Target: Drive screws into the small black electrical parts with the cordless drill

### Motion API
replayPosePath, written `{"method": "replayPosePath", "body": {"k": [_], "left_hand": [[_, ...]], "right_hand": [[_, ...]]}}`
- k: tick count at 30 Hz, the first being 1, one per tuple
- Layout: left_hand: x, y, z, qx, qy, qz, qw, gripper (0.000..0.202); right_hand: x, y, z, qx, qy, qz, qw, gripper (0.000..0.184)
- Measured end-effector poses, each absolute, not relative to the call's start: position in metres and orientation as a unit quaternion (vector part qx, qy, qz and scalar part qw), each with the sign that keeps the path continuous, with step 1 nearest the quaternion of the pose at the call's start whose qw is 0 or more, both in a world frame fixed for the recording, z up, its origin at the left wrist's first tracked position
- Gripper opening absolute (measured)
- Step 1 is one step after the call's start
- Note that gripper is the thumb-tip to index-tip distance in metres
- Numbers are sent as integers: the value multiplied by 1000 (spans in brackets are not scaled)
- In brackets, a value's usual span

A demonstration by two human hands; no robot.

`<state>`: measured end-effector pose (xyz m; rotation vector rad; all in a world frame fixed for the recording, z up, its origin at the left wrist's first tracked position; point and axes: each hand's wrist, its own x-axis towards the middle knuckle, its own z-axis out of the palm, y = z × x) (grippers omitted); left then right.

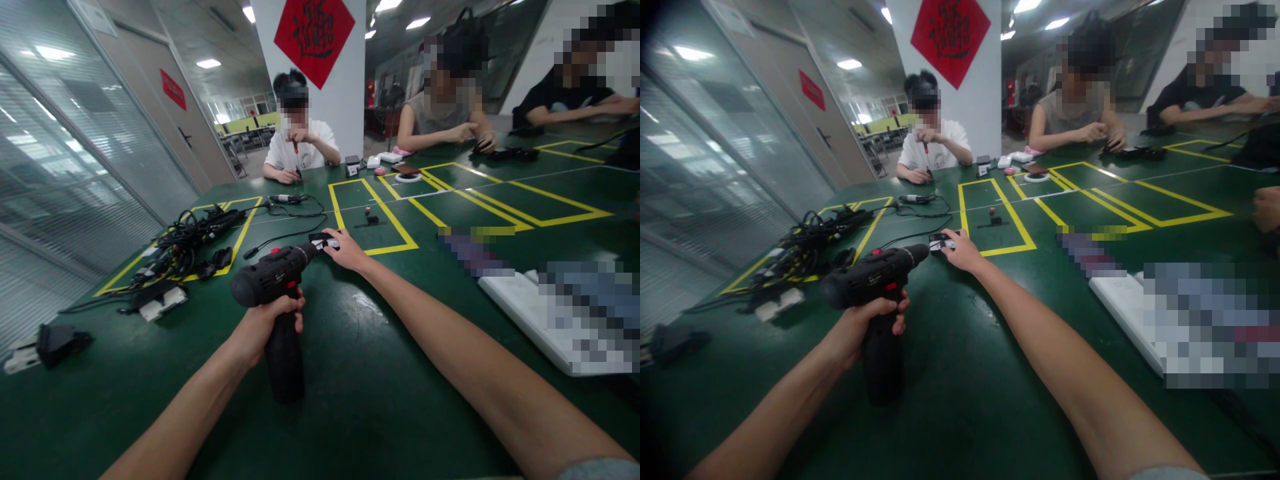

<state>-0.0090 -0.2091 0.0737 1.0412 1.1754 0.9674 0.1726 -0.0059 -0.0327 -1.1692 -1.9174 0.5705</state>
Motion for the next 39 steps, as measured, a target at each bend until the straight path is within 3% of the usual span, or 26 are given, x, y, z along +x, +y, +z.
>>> {"method": "replayPosePath", "body": {"k": [39], "left_hand": [[-8,-210,75,437,511,419,610,21]], "right_hand": [[173,-9,-29,-460,-756,229,406,51]]}}
